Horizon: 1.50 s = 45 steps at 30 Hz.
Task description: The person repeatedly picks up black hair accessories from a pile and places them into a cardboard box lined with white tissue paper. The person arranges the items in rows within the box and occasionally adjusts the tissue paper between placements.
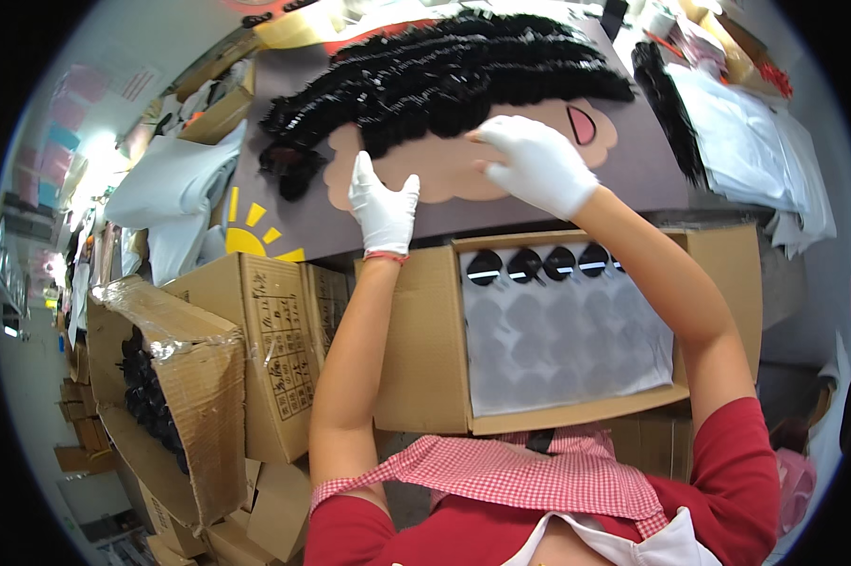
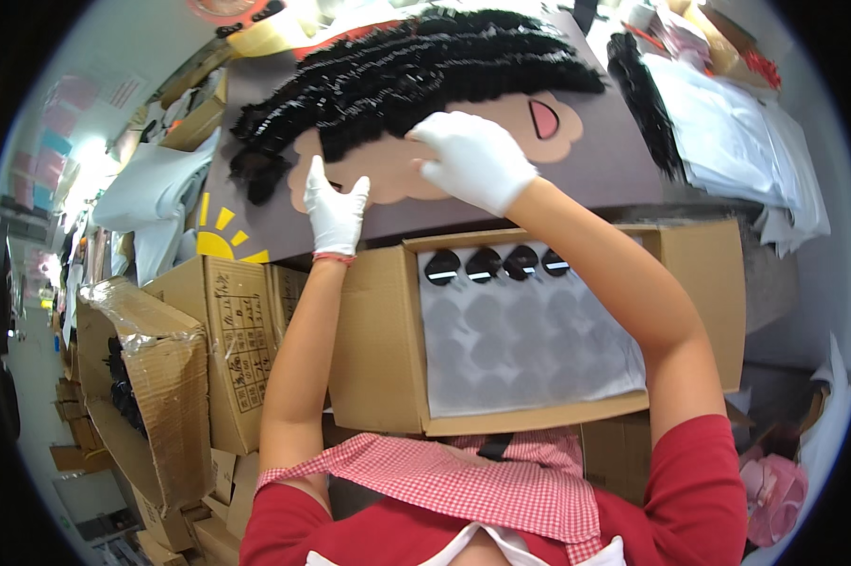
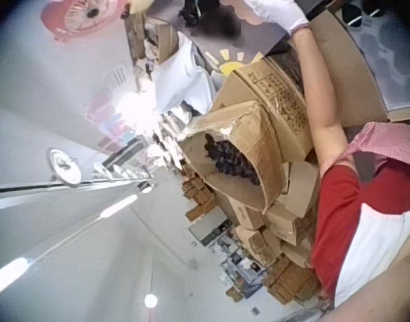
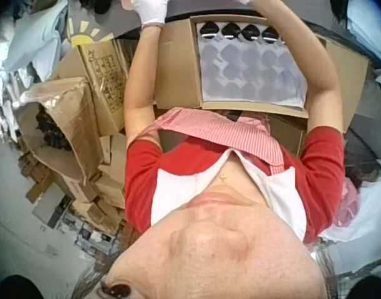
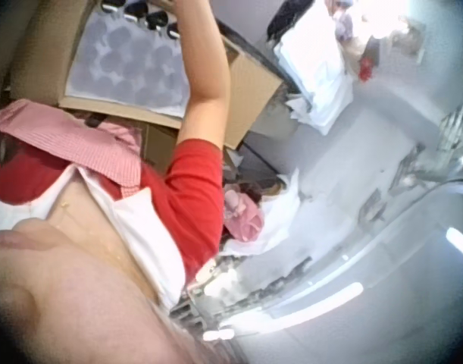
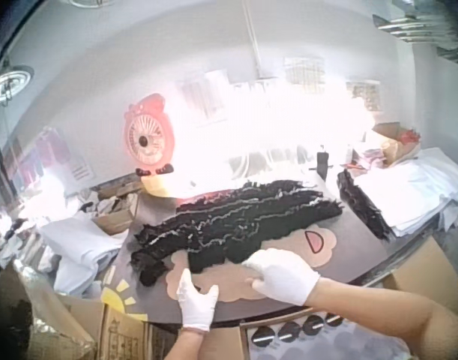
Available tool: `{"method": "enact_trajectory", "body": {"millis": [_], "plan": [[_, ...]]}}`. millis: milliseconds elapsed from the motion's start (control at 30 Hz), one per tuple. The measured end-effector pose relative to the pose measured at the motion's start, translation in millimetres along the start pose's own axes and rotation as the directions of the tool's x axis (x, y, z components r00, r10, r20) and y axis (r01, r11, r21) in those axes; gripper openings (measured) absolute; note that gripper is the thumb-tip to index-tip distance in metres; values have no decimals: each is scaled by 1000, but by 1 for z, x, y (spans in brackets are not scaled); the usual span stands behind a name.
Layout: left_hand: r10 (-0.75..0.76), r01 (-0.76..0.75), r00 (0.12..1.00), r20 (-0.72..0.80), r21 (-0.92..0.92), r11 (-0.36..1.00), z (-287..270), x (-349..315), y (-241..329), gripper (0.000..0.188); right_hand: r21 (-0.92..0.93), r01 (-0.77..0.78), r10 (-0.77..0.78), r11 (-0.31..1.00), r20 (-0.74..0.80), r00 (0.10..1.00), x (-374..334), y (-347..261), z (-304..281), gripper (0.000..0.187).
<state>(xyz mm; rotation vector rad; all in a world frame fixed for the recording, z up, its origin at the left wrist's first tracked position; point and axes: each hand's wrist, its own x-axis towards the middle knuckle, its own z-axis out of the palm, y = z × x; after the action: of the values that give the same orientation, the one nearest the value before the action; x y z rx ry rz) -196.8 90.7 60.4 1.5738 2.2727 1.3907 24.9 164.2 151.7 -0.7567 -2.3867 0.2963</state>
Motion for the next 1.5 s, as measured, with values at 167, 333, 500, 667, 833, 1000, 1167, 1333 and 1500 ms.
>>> {"method": "enact_trajectory", "body": {"millis": [167,333,500,667,833,1000,1167,1333,1500], "plan": [[-165,166,986,-33,8,986,14,47,-24,99,-313,153,-87,937,215,973,118,0,73,22],[-245,245,969,13,30,969,14,64,-21,82,-631,378,16,677,527,850,169,-4,90,24],[-216,208,976,-19,-189,960,15,60,-37,58,-419,327,-23,847,587,809,185,-3,106,26],[-245,211,967,-68,-326,922,13,60,-39,53,-276,184,23,943,608,793,193,-15,108,49],[-227,199,972,-68,-287,937,17,62,-39,55,-309,330,-154,892,479,864,179,-14,129,32],[-198,219,976,94,-376,900,-5,32,-35,54,-217,491,-348,844,474,809,159,-7,117,23],[-256,292,955,147,-595,749,-9,7,-25,63,-262,490,-293,832,542,787,138,-24,111,19],[-396,189,915,-76,-786,589,-4,-22,37,90,211,-118,115,970,28,993,77,-36,100,15],[-426,225,894,139,-961,159,-37,-72,105,83,421,-298,350,857,-52,935,-18,-81,44,17]]}}
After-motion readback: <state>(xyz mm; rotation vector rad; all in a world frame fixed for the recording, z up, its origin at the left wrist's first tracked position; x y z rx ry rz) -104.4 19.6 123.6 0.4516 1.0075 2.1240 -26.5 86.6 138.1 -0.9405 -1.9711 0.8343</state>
